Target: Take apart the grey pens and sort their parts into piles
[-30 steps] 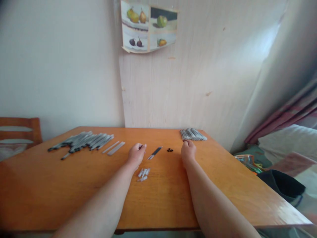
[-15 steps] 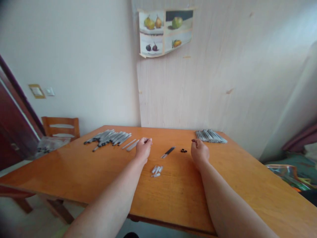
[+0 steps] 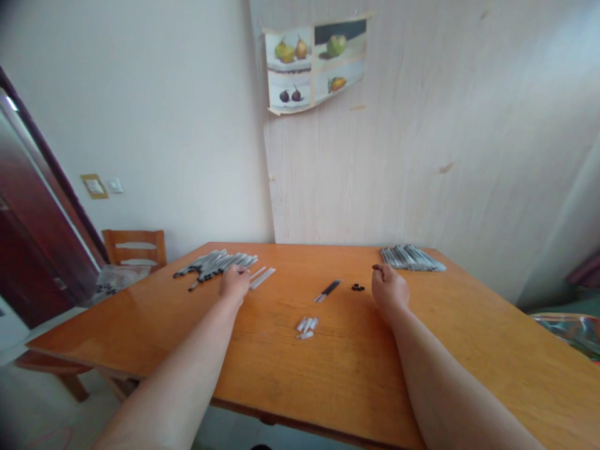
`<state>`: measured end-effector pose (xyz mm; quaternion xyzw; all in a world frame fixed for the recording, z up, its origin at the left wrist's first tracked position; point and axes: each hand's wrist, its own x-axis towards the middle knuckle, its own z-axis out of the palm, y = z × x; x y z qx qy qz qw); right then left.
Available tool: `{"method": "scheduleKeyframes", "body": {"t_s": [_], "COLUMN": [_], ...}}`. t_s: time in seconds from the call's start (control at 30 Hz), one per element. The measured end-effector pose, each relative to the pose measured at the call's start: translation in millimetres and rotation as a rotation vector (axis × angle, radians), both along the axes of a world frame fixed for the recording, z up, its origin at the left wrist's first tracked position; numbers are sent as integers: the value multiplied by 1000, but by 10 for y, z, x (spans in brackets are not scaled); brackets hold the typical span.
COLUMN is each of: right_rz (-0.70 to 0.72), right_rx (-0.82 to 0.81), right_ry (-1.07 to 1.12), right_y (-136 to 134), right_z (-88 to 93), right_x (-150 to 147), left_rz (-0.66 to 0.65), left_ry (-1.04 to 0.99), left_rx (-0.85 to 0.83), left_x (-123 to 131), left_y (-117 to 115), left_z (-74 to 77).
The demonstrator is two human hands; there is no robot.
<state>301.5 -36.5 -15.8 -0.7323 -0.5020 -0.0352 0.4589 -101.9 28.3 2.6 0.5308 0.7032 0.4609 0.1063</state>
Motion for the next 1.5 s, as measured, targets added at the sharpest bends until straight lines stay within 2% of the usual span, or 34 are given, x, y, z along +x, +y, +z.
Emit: {"method": "scheduleKeyframes", "body": {"t_s": [0.07, 0.2, 0.5, 1.23, 1.4, 1.5], "right_rz": [5, 20, 33, 41, 42, 38], "right_rx": [-8, -18, -16, -35, -39, -41], "right_ry": [1, -7, -29, -9, -24, -27], "right_y": [0, 2, 6, 40, 25, 20], "right_z": [-5, -23, -27, -77, -58, -49], "right_x": [1, 14, 12, 51, 41, 38], "left_rz": [95, 82, 59, 69, 93, 111], "left_ry": [94, 217, 411, 430, 344, 236], "left_rx": [-75, -109, -184, -287, -271, -207], "left_x": [-121, -230, -248, -213, -199, -197], "left_y": [-3, 27, 52, -4, -17, -26], "left_z": [-91, -218, -197, -117, -110, -104]}}
